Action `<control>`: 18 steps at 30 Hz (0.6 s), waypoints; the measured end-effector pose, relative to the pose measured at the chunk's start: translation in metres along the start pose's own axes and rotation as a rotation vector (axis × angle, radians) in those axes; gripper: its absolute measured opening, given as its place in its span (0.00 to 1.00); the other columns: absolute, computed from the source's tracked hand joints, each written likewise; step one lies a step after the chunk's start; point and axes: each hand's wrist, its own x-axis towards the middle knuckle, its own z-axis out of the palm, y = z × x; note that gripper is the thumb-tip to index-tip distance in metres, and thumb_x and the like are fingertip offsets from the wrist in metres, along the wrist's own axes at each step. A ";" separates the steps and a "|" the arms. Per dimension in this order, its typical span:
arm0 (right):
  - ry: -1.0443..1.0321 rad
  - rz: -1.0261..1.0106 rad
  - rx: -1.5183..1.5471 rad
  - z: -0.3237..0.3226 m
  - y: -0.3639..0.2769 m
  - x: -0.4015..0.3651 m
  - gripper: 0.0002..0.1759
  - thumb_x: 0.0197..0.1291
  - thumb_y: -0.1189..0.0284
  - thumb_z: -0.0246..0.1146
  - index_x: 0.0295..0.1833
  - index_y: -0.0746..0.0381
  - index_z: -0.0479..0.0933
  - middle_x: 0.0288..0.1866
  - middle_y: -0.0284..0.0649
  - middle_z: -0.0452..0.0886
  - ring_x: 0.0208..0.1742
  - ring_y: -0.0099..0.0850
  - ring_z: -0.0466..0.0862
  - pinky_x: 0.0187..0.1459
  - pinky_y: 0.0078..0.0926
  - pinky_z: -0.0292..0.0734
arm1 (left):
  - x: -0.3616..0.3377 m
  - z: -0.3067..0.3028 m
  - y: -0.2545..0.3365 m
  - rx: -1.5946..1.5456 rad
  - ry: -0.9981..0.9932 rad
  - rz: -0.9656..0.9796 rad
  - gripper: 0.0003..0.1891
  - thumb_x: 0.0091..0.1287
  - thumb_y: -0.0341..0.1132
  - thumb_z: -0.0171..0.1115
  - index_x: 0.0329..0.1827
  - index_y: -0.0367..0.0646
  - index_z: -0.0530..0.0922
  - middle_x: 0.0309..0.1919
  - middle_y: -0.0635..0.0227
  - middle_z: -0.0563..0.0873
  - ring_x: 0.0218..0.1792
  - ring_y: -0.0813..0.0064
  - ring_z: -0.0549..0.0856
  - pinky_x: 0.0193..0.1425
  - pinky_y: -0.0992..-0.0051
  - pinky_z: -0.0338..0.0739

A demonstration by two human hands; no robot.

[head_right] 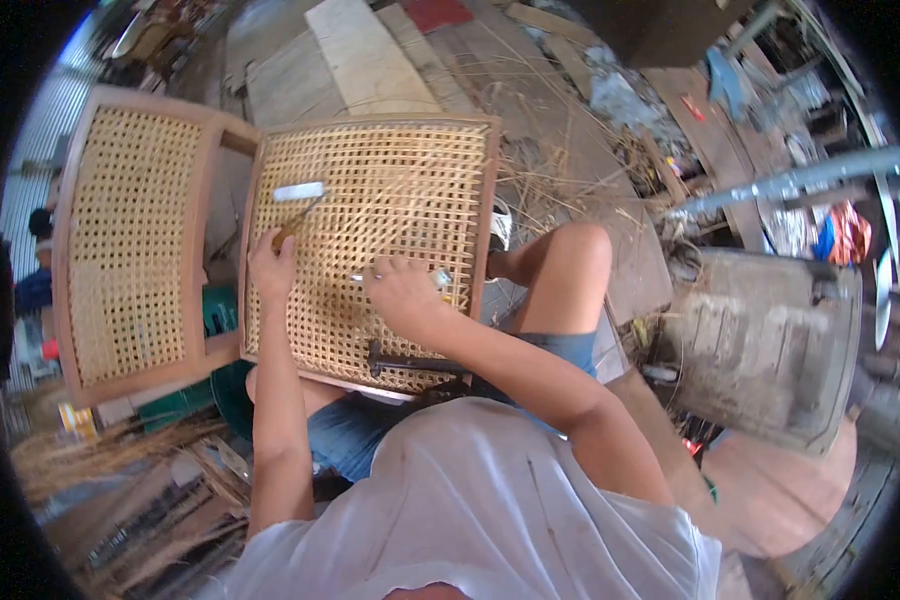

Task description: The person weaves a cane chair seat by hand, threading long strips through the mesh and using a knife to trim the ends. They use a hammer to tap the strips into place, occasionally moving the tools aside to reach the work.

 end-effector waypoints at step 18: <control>0.048 -0.218 0.147 0.058 -0.013 -0.096 0.13 0.60 0.70 0.64 0.49 0.63 0.81 0.46 0.43 0.80 0.51 0.43 0.85 0.52 0.41 0.83 | 0.054 0.045 0.296 -1.103 -0.380 0.139 0.14 0.82 0.34 0.60 0.65 0.38 0.78 0.60 0.61 0.88 0.43 0.75 0.90 0.52 0.74 0.87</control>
